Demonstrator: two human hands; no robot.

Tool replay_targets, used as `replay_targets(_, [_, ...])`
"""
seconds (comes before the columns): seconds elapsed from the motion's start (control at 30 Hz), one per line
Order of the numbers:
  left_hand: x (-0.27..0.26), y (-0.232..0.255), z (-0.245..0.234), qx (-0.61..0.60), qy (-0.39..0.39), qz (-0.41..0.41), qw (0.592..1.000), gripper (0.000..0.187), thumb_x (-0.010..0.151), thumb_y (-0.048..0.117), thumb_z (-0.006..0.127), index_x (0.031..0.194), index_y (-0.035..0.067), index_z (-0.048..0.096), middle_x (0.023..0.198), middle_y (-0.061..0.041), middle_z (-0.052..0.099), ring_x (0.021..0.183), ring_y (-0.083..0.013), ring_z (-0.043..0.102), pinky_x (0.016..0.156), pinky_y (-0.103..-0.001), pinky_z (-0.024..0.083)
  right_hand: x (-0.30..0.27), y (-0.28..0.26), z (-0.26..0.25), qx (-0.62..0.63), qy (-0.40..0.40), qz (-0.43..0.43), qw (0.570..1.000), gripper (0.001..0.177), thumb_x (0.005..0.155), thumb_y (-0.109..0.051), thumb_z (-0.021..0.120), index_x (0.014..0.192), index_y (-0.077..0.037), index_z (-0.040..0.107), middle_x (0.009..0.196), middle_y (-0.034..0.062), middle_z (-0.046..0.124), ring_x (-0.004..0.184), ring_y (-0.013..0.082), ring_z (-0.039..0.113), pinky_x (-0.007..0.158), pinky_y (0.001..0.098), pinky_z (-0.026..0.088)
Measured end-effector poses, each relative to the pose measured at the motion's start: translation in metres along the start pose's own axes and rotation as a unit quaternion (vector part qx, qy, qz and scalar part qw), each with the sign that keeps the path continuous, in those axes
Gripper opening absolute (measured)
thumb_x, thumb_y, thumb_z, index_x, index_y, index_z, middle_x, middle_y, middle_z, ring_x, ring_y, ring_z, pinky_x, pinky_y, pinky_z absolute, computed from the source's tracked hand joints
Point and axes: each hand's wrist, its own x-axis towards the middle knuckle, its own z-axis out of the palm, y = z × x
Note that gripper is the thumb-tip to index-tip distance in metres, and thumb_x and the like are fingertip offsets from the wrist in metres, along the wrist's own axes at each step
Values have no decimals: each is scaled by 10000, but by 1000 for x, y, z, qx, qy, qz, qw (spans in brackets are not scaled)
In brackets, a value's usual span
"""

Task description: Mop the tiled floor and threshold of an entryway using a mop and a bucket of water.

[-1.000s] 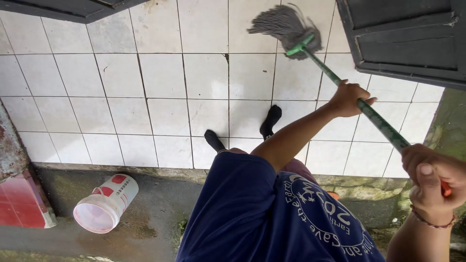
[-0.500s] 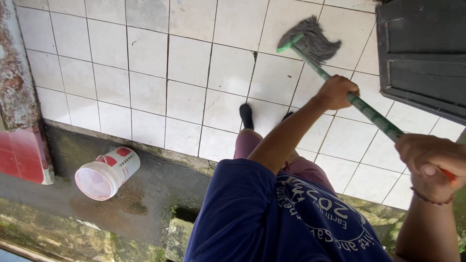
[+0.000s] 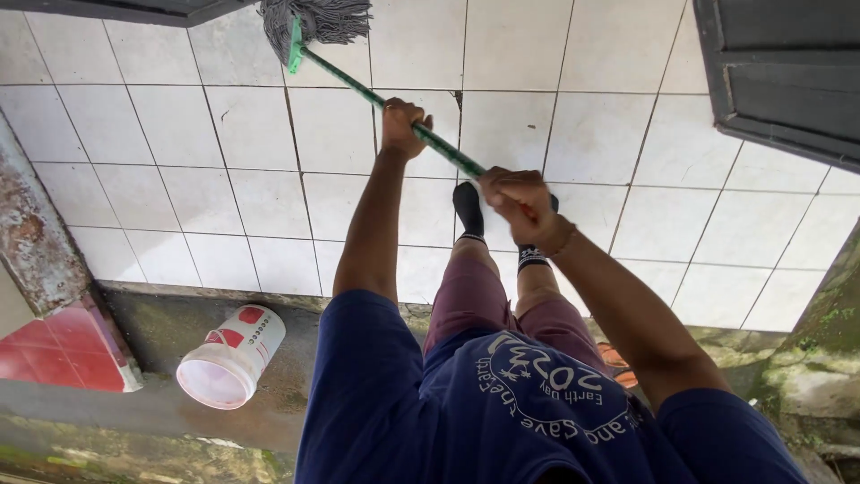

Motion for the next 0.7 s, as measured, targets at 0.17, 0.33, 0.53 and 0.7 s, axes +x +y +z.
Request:
replay_targets(0.17, [39,177,47,-139,-27,55,988,417,735,238,755,506,130,424,476,-77,480,509,-299,543,643,-465,473,-31,-160,-62,-39,87,64,993,440,1030,-126,456,614,-80,320,567,30,359,544,165,333,593,366,314])
replay_targets(0.33, [49,345,73,-337,-60,103,934,380,745,241,738,514,131,456,468,-45,504,501,-254,559,631,-438,478,-70,-256,-67,-193,117,95,970,399,943,-70,450,555,-114,372,503,-6,401,430,124,384,498,333,331])
replay_targets(0.53, [74,391,109,-423,-254,111,863,125,672,157,757,610,107,661,611,-67,694,618,-249,702,620,-408,542,-73,-232,-69,-216,272,88,934,266,923,19,441,659,14,411,492,22,411,427,110,362,425,299,322])
replay_targets(0.7, [54,344,69,-440,-179,96,875,70,642,158,747,620,151,681,615,-25,714,605,-223,726,600,-373,561,-18,-256,-24,-256,77,46,963,276,872,-44,492,607,-49,414,539,51,441,460,163,460,498,346,435])
